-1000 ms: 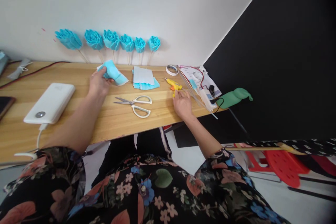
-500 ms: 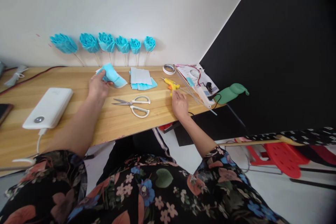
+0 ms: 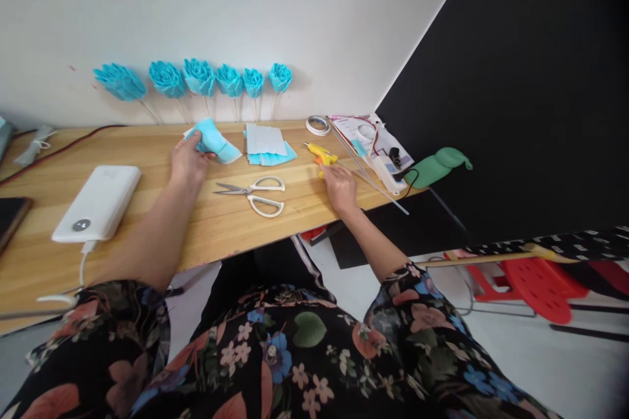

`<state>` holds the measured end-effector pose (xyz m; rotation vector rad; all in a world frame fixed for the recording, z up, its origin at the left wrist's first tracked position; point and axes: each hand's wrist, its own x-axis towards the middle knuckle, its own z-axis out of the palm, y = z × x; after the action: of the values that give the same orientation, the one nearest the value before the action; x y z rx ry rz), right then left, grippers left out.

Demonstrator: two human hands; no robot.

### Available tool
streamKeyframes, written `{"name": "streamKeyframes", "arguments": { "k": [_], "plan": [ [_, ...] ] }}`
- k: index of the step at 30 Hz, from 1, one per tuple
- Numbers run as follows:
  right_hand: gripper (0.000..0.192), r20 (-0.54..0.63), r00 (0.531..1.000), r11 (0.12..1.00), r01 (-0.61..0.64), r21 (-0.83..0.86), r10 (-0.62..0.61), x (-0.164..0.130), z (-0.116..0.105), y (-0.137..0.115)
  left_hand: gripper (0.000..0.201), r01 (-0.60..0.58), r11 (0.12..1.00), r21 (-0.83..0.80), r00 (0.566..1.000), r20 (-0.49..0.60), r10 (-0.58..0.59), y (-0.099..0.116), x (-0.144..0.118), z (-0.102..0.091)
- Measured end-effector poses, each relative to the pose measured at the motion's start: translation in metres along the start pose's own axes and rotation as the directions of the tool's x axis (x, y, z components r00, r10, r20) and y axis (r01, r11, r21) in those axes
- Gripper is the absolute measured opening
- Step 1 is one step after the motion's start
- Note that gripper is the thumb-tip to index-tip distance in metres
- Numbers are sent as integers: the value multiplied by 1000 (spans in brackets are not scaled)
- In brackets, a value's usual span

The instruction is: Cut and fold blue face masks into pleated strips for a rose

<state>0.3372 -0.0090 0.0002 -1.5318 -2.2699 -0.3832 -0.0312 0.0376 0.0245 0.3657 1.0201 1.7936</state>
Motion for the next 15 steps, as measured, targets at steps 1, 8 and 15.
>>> {"name": "streamKeyframes", "arguments": {
  "k": [1,8,15],
  "plan": [
    [36,2,1000,1000,1,8,-1,3,2,2,9,-4,1000,6,1000,4,4,-1,0,0],
    [42,24,999,1000,-21,10,21,25,12,7,5,-26,999,39,999,43,24,-3,0,-1],
    [37,20,996,997,-82,-8,82,27,10,2,9,-19,1000,16,999,39,19,-4,1,-2]
  ]
}}
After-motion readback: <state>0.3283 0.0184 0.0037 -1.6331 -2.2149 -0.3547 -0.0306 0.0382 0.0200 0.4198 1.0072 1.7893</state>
